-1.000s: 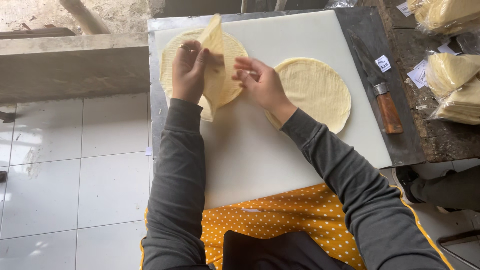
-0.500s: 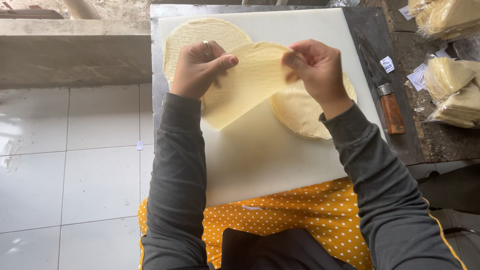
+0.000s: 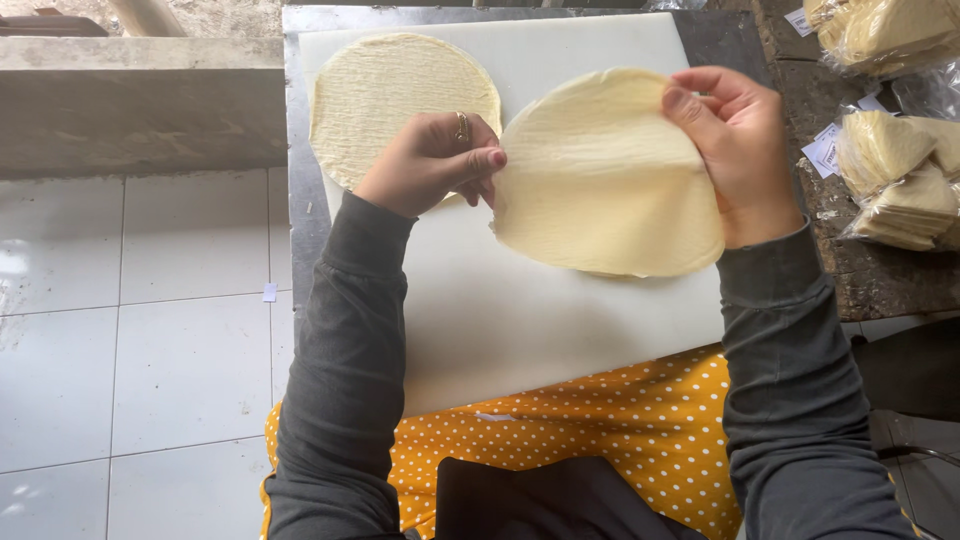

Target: The person repeatedly picks up thin, round dough sheets from a stack, folds them into triangular shapes, and places them on a separate pile. The person handles the sheets by hand and works at a white table with packaged stacks nearby.

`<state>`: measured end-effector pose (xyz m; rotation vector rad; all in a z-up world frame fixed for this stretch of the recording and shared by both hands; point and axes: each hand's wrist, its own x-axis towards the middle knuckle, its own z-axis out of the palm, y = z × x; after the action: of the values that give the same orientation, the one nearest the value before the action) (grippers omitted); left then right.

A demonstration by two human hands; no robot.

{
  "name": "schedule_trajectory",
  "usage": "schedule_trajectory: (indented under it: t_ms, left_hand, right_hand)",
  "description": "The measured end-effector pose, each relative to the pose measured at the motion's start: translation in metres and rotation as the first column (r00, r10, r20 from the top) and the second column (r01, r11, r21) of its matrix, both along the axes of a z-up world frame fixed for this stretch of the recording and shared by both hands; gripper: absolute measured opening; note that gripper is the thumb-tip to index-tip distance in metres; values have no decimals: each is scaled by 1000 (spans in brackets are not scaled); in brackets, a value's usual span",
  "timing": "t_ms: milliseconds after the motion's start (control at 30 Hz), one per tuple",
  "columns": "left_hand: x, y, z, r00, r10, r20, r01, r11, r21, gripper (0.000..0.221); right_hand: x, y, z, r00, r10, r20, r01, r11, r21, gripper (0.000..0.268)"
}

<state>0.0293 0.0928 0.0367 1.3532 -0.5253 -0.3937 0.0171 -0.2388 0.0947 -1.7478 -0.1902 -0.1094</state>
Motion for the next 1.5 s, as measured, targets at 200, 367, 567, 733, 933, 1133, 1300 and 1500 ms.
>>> schedule_trajectory:
  t_ms: [200,367,567,733,933,1133,1300,1500]
  left_hand:
    - [-2,-24,-7,1000,-27,6,27,998,-52,27]
    - [-4,-36,-7,998,-4,-55,2,999,-34,30]
    - [-5,-41,-11,996,-79,-52,74,993,-88,30]
    - [-14,-60,-18,982,-113,-153,85,981,-177,27]
    - [-36,-82,-24,897,-231,-377,134,955,-266,21]
    - [-44,-91,-17,842,-247,-479,128,955,-268,20]
    - [-44,-87,-12,879,-214,-425,149,972,-181,20]
    - [-44,-85,-10,931,-159,-330,141,987,-76,20]
  right_hand:
    - [11,-20,-22,996,3,-91,-6,999,-34,27]
    - [17,-28,-36,998,1,63,9,986,-164,27]
    - [6,-17,-27,823,107,559,271,789,-551,24]
    - [-36,3,-7,970,7,242,109,879,-465,14]
    - [-85,26,-15,981,90,-169,-108,989,-98,14]
    - [-86,31,-14,966,77,-247,-120,979,-166,17]
    - [-82,26,-14,938,86,-335,-137,982,-132,16]
    - [-77,21,-19,901,168,-399,-192,981,-21,19]
